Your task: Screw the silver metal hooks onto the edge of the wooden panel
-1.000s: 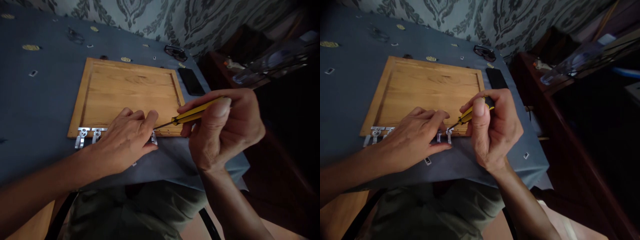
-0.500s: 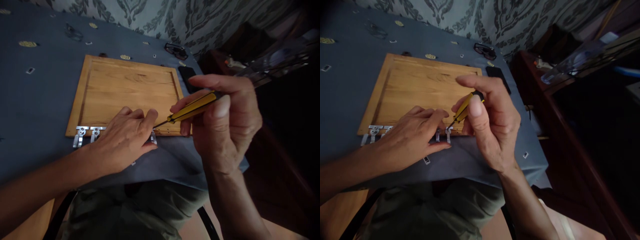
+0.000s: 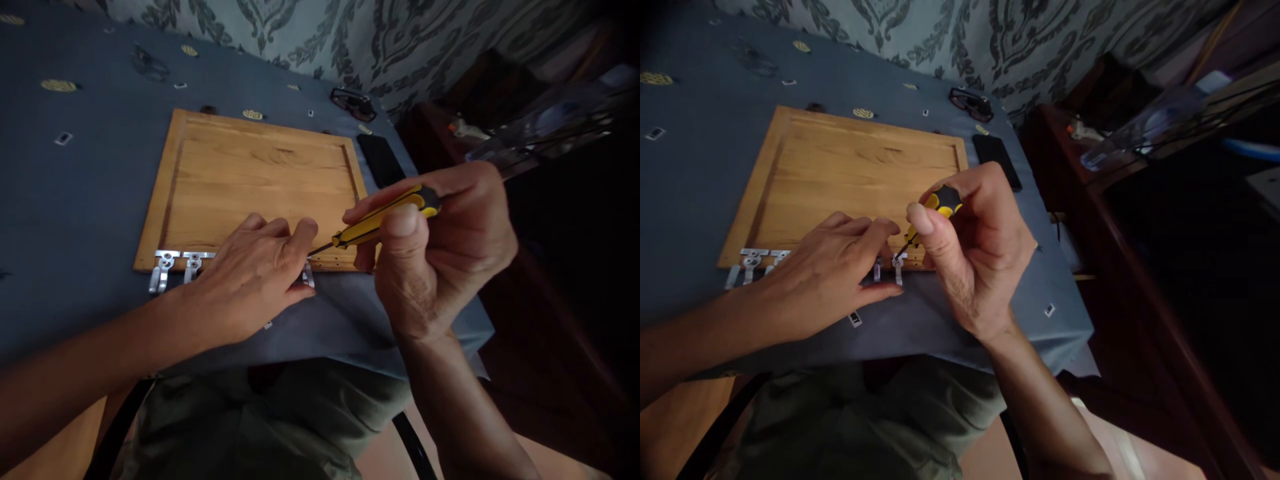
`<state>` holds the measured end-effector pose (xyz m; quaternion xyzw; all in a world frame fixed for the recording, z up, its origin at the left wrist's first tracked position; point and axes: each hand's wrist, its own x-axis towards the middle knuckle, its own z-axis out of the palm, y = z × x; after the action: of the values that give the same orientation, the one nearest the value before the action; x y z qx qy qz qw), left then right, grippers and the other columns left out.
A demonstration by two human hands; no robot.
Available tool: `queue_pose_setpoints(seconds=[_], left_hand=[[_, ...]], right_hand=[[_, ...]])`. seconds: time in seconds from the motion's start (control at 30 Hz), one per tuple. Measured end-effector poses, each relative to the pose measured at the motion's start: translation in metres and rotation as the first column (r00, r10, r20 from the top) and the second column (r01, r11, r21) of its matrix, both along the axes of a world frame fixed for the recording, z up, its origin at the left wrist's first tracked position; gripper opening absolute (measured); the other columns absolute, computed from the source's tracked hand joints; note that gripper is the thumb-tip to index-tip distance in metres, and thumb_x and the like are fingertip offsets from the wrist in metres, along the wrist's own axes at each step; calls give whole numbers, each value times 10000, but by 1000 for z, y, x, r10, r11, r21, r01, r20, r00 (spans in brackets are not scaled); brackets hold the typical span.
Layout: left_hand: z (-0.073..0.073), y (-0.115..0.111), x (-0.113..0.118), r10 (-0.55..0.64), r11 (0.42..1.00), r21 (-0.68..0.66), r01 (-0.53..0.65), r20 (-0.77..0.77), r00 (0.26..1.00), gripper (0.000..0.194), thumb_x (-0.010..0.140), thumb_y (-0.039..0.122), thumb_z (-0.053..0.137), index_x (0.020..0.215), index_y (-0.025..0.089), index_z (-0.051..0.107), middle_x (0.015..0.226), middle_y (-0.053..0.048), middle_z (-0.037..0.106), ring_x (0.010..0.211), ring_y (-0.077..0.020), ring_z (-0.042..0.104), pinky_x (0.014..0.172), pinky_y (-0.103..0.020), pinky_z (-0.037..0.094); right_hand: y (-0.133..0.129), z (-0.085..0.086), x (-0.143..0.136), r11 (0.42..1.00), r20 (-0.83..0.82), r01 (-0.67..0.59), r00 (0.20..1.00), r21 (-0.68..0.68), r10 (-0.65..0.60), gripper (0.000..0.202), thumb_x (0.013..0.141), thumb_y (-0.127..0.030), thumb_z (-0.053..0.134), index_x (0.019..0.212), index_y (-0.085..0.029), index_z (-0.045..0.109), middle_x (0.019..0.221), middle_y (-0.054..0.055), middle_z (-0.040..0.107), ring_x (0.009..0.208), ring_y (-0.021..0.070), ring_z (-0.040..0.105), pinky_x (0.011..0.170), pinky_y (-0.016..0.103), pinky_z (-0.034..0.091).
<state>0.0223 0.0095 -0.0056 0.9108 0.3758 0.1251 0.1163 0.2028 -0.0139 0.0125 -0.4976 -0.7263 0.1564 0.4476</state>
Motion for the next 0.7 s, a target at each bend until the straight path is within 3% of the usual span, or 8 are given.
queue_pose_setpoints(seconds=[0.1,0.27,0.43,0.53,0.7], left_hand=[[-1,0,0,8,1000,1,-8,-7,1000,463,882,353,820,1187,158,532,1003,-75,762,917,-260,714,848,-373,456],[1,0,1,10,1000,-20,-10,-10,1000,473,880,350,822,1200,155,534,1028,-84,757,953,-279,719,878,-394,469],[-1,0,0,-8,1000,6,8,4,1000,476,894,341,805,1221,151,516,1044,-88,760,965,-272,720,871,-386,474],[-3,0,-1,-15,1000,14,14,30,999,435,894,335,802,1179,165,521,1023,-73,763,934,-253,716,844,-366,468],[-3,0,-2,-10,1000,17,9,20,1000,492,878,362,823,1203,161,513,1031,-86,756,931,-264,706,865,-381,463]], right_hand=[[-1,-1,-3,989,-167,79,984,122,-58,246,1021,-491,627,909,-275,591,867,3,692,510,120,549,477,315,434],[2,1,-2,994,-181,4,983,110,16,255,1010,-495,649,891,-274,605,838,-17,710,493,106,544,445,281,421],[4,10,11,989,-161,-139,979,-56,128,203,983,-517,666,1119,-370,697,1085,37,743,719,209,697,511,329,517],[5,14,16,978,-166,-196,969,-71,183,167,969,-480,696,1100,-387,740,1027,33,767,669,215,704,500,344,530],[7,10,9,998,-86,8,996,59,-3,261,895,-588,756,881,-333,704,876,9,748,549,173,629,479,338,510]])
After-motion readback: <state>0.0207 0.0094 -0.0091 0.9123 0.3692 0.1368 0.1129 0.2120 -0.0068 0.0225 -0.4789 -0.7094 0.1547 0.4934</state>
